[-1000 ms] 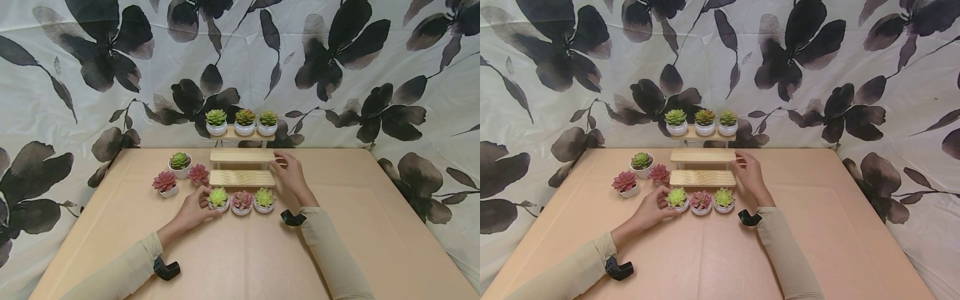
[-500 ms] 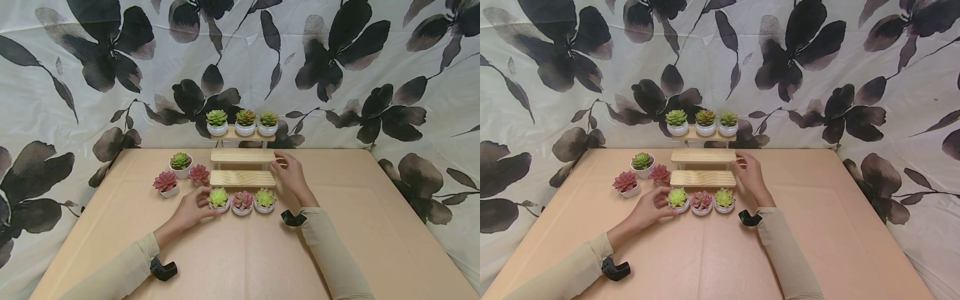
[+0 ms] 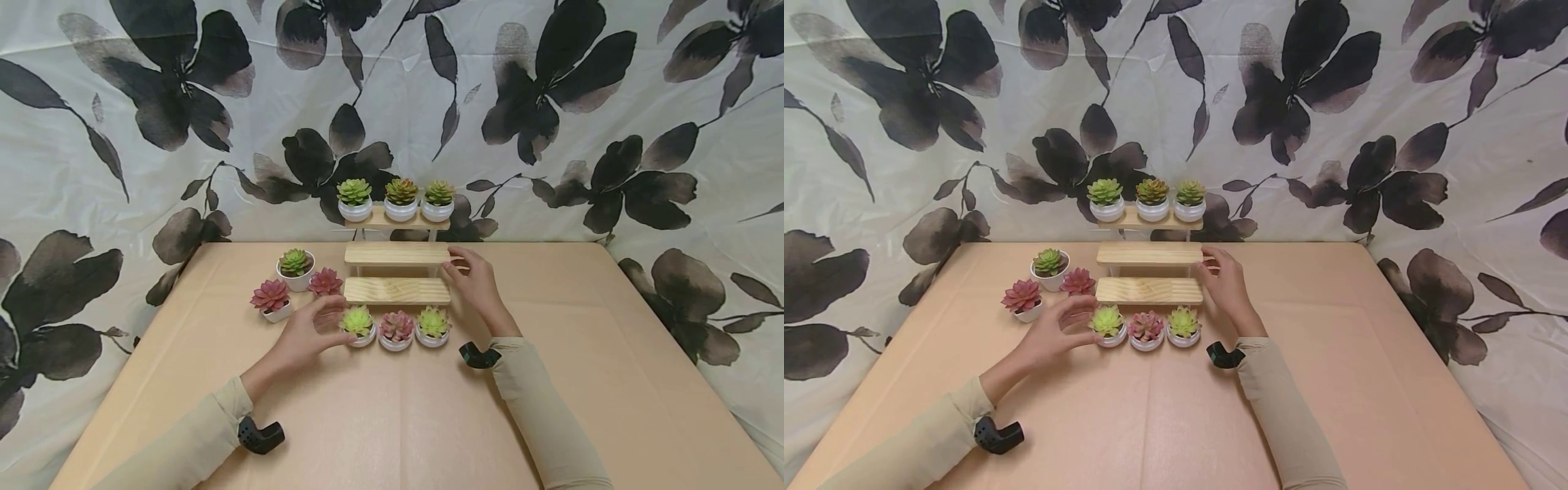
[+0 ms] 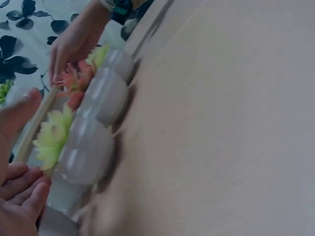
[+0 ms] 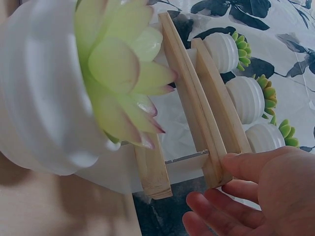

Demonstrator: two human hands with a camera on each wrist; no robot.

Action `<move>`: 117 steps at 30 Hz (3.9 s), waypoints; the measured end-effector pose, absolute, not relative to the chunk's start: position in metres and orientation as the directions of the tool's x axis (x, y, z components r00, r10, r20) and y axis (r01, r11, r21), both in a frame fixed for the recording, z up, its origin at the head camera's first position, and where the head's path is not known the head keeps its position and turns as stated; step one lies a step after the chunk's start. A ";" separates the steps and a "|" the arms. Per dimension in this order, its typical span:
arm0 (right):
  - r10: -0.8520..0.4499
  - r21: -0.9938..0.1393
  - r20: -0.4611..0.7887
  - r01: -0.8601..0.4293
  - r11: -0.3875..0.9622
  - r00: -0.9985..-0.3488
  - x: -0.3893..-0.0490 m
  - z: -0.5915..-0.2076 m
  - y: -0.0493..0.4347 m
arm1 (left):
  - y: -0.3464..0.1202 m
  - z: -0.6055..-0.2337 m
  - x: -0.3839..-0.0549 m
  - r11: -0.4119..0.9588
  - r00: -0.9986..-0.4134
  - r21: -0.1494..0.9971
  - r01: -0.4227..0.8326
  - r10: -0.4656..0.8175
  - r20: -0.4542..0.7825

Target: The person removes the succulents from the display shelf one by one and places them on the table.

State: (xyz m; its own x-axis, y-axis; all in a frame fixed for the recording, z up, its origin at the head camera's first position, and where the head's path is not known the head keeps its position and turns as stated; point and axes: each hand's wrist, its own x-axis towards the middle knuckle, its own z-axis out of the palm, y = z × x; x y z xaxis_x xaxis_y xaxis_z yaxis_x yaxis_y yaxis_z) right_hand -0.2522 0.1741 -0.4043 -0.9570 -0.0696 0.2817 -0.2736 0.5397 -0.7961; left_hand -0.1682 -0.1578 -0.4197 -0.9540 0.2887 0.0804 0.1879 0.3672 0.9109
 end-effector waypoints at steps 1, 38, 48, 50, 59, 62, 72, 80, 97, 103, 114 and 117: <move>-0.068 -0.794 0.283 -0.273 0.543 -0.957 -0.252 -0.404 0.174 | -0.159 -0.417 -0.170 0.367 -0.953 0.909 0.199 0.289 0.092; -0.066 -0.793 0.274 -0.264 0.549 -0.959 -0.252 -0.404 0.173 | -0.147 -0.375 -0.225 0.416 -0.986 0.898 0.144 0.139 0.093; -0.062 -0.791 0.261 -0.251 0.558 -0.963 -0.253 -0.403 0.172 | -0.143 -0.373 -0.237 0.430 -0.988 0.895 0.118 0.141 0.062; -0.061 -0.789 0.260 -0.249 0.561 -0.964 -0.253 -0.403 0.172 | -0.142 -0.374 -0.240 0.420 -0.987 0.899 0.122 0.145 0.066; -0.064 -0.783 0.268 -0.256 0.567 -0.961 -0.253 -0.404 0.173 | -0.137 -0.374 -0.251 0.399 -0.987 0.910 0.114 0.146 0.060; -0.064 -0.785 0.270 -0.258 0.564 -0.961 -0.254 -0.404 0.173 | -0.135 -0.374 -0.253 0.376 -0.989 0.921 0.105 0.140 0.055; -0.071 -0.790 0.266 -0.260 0.556 -0.961 -0.252 -0.404 0.174 | -0.132 -0.380 -0.262 0.323 -0.991 0.943 0.079 0.129 0.038; -0.079 -0.794 0.282 -0.279 0.540 -0.956 -0.253 -0.406 0.175 | -0.132 -0.382 -0.263 0.326 -0.991 0.942 0.078 0.132 0.036; -0.040 -0.814 0.338 -0.314 0.488 -0.940 -0.251 -0.395 0.180 | -0.132 -0.384 -0.267 0.332 -0.991 0.940 0.082 0.124 0.043; -0.011 -0.827 0.330 -0.295 0.479 -0.944 -0.250 -0.385 0.178 | -0.134 -0.387 -0.266 0.337 -0.991 0.938 0.081 0.125 0.040; 0.032 -0.853 0.327 -0.281 0.441 -0.944 -0.263 -0.367 0.171 | -0.136 -0.385 -0.268 0.340 -0.991 0.938 0.072 0.133 0.027; 0.043 -0.853 0.321 -0.269 0.448 -0.946 -0.266 -0.364 0.169 | -0.136 -0.384 -0.267 0.333 -0.991 0.941 0.056 0.131 0.013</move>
State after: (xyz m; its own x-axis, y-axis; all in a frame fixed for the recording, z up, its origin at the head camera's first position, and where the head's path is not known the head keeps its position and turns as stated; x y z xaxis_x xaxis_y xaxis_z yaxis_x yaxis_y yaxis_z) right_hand -0.2662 0.1694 -0.3638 -0.9461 0.0431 0.3211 -0.2689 0.4481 -0.8526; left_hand -0.2674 -0.1361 -0.3844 -0.9913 0.1309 0.0129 0.0563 0.3334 0.9411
